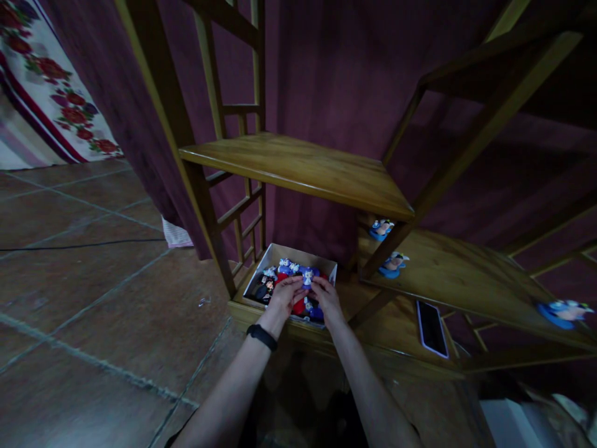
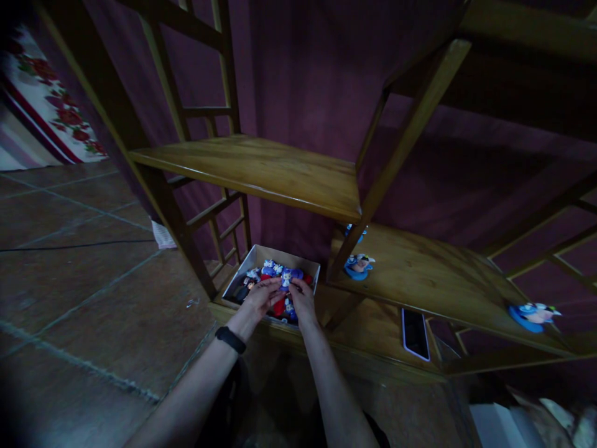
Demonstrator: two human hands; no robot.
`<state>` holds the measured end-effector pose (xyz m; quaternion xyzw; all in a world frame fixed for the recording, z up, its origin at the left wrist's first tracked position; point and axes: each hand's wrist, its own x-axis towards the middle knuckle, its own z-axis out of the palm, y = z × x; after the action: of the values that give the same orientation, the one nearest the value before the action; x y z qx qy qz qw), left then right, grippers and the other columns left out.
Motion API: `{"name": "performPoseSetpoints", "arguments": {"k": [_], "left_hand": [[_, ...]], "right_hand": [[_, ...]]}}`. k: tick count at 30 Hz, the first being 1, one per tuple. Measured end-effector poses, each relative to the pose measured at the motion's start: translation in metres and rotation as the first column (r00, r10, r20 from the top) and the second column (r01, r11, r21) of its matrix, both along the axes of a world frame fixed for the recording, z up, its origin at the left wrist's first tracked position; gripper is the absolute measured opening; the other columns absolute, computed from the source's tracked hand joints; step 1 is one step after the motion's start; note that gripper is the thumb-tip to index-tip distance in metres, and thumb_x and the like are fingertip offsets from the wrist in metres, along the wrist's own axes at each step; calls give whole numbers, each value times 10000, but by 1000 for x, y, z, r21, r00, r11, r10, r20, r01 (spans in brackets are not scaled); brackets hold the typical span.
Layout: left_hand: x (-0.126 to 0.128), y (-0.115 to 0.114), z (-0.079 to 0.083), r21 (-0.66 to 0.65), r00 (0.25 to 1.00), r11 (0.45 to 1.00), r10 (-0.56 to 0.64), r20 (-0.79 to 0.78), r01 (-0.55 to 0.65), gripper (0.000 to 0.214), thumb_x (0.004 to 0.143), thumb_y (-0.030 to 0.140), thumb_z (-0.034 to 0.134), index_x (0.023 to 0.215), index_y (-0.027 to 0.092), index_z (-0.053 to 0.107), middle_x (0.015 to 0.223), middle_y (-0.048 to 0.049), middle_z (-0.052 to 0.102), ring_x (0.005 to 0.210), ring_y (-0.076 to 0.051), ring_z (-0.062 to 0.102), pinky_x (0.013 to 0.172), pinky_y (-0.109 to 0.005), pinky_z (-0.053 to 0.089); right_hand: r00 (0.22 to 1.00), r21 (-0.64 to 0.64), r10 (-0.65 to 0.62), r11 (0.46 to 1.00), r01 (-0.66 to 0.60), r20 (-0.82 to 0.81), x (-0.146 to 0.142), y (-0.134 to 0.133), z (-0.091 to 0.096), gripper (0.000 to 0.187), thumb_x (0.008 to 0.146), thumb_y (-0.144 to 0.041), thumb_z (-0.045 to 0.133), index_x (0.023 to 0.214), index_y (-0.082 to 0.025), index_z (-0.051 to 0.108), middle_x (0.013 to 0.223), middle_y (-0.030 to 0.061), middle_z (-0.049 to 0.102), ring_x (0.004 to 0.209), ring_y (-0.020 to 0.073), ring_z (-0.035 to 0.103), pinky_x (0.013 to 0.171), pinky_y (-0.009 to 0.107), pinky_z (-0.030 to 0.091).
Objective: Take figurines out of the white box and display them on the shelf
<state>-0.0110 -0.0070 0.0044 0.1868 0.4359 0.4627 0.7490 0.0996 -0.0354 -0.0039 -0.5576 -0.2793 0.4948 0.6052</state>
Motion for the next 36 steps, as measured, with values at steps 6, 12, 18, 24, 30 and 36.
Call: {"name": "performPoseSetpoints", "arguments": {"k": [6,12,18,24,30,36], "left_hand": [[0,3,-3,-51,999,999,-14,48,17,75,742,36,616,762,108,619,622,-36,643,520,-91,614,587,-216,546],[1,2,-2,-68,997,997,-33,68,37,77,734,50,641,703,112,608,608,-21,632,503,-77,599,561,-195,537],[1,2,0,-88,998,994,-57,40,61,65,740,50,634,729,112,619,580,-18,621,481,-70,588,535,-178,525],[3,0,3,-82,998,994,-67,10,68,65,747,50,622,725,111,616,559,-11,613,455,-63,569,519,-171,518],[3,0,1,-77,998,996,-53,-24,51,88,725,17,629,710,104,625,589,-21,625,498,-75,588,562,-196,539],[5,0,-6,-36,999,999,-19,-47,17,93,658,31,702,686,99,646,592,-22,627,513,-80,581,582,-215,542]], "right_hand": [[1000,16,-17,1000,17,11,3,1,-1,242,558,-362,680,749,-213,664,785,-7,654,722,147,600,641,248,479],[1000,39,-4,999,3,13,5,3,-4,224,583,-399,672,704,-213,641,767,-10,634,733,140,589,634,233,476],[1000,7,-18,1000,18,-3,5,3,-4,234,553,-379,697,691,-208,616,719,-24,613,666,125,581,617,237,482],[1000,-13,-22,1000,22,3,7,1,-2,192,565,-336,693,675,-209,601,693,-32,619,619,113,579,595,230,472],[999,-41,-32,999,30,-30,9,1,-7,220,552,-339,713,693,-204,611,706,-23,626,650,120,588,590,224,470],[998,-27,-18,1000,16,-66,8,0,-8,227,561,-345,710,708,-202,612,759,-9,619,693,132,591,612,243,499]]}}
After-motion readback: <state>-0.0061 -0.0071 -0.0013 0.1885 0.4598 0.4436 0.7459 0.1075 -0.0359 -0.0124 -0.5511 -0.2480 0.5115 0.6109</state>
